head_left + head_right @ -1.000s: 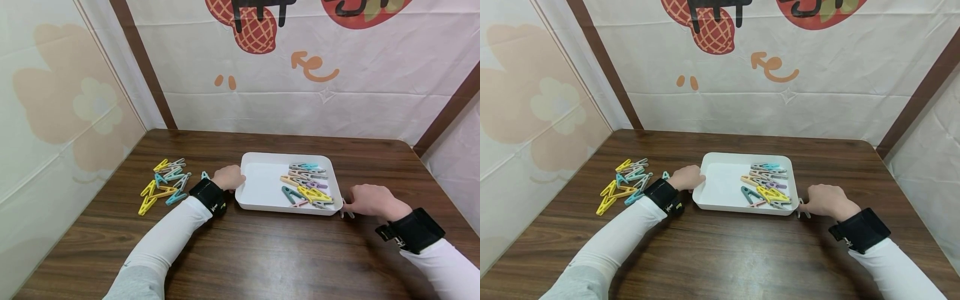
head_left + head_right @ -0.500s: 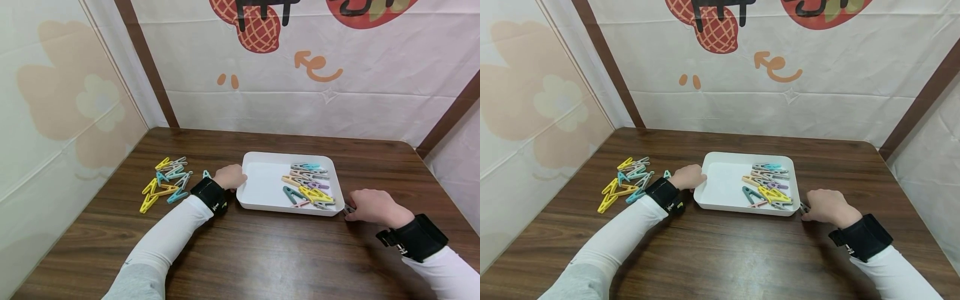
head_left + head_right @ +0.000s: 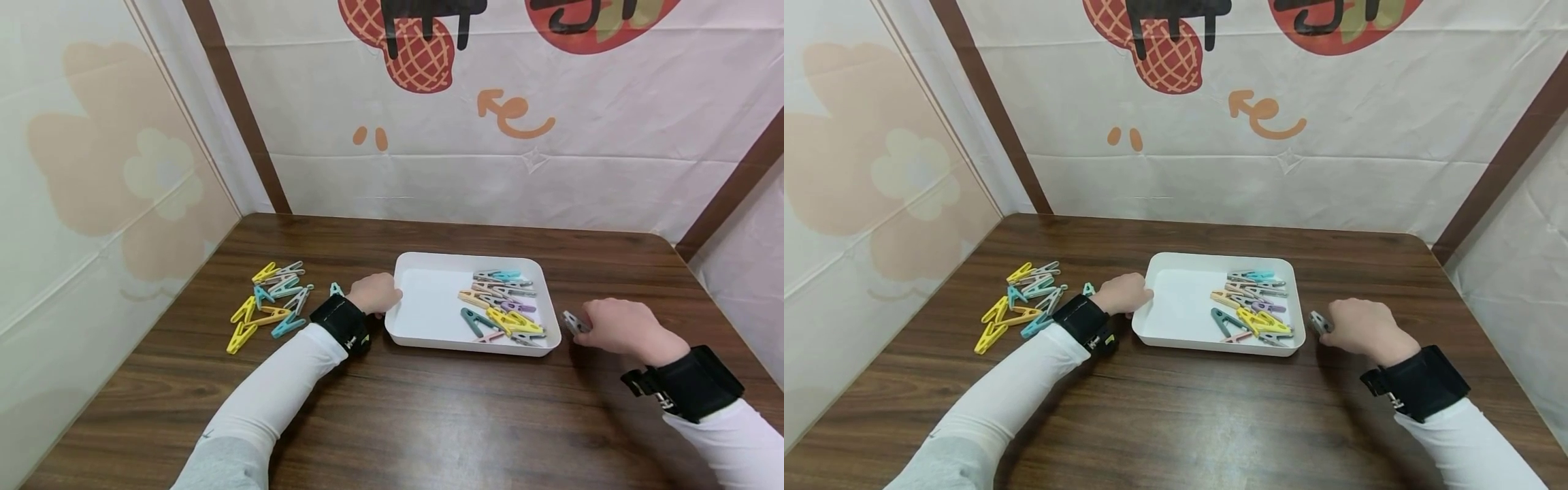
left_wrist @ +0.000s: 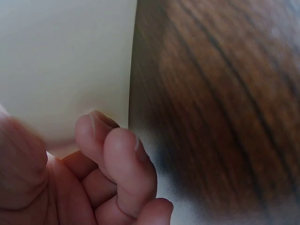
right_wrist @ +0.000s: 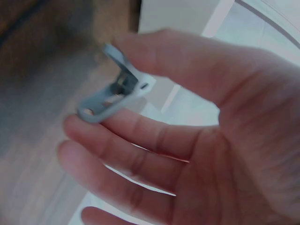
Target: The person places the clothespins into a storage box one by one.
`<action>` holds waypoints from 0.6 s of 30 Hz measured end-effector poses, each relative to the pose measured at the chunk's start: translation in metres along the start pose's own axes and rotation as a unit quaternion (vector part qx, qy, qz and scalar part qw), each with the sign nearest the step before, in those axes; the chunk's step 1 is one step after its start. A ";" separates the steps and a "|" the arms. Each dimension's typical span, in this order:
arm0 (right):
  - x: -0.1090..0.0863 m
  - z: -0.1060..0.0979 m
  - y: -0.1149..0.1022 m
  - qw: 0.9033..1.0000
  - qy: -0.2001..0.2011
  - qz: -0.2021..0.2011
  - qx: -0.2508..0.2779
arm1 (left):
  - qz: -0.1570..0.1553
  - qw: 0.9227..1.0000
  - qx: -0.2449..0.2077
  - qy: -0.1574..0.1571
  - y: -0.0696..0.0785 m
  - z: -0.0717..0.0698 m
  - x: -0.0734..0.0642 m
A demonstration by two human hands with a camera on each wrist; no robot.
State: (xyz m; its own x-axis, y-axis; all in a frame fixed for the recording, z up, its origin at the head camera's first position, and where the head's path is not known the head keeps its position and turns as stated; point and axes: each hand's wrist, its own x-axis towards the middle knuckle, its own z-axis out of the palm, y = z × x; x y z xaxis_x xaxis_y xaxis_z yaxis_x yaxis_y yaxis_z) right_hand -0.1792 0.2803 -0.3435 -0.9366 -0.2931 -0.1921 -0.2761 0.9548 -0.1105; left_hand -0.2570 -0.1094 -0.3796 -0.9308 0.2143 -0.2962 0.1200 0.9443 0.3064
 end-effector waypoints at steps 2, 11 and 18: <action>0.001 -0.007 0.002 1.000 0.022 0.002 -0.002 | -0.001 1.000 -0.001 0.000 0.001 0.000 0.000; 0.012 -0.035 -0.010 0.991 0.129 -0.015 -0.025 | -0.014 1.000 0.004 -0.004 0.000 0.001 0.002; 0.029 -0.045 -0.038 0.988 0.140 -0.049 -0.046 | -0.015 1.000 0.002 -0.003 0.000 0.001 0.003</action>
State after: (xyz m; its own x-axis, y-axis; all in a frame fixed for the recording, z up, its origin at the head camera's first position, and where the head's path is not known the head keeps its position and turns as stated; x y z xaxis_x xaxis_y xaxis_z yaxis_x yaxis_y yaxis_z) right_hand -0.2059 0.2373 -0.3009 -0.9239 -0.3710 0.0935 -0.3747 0.9268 -0.0243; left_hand -0.2593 -0.1082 -0.3815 -0.9319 0.1867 -0.3109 0.0924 0.9512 0.2943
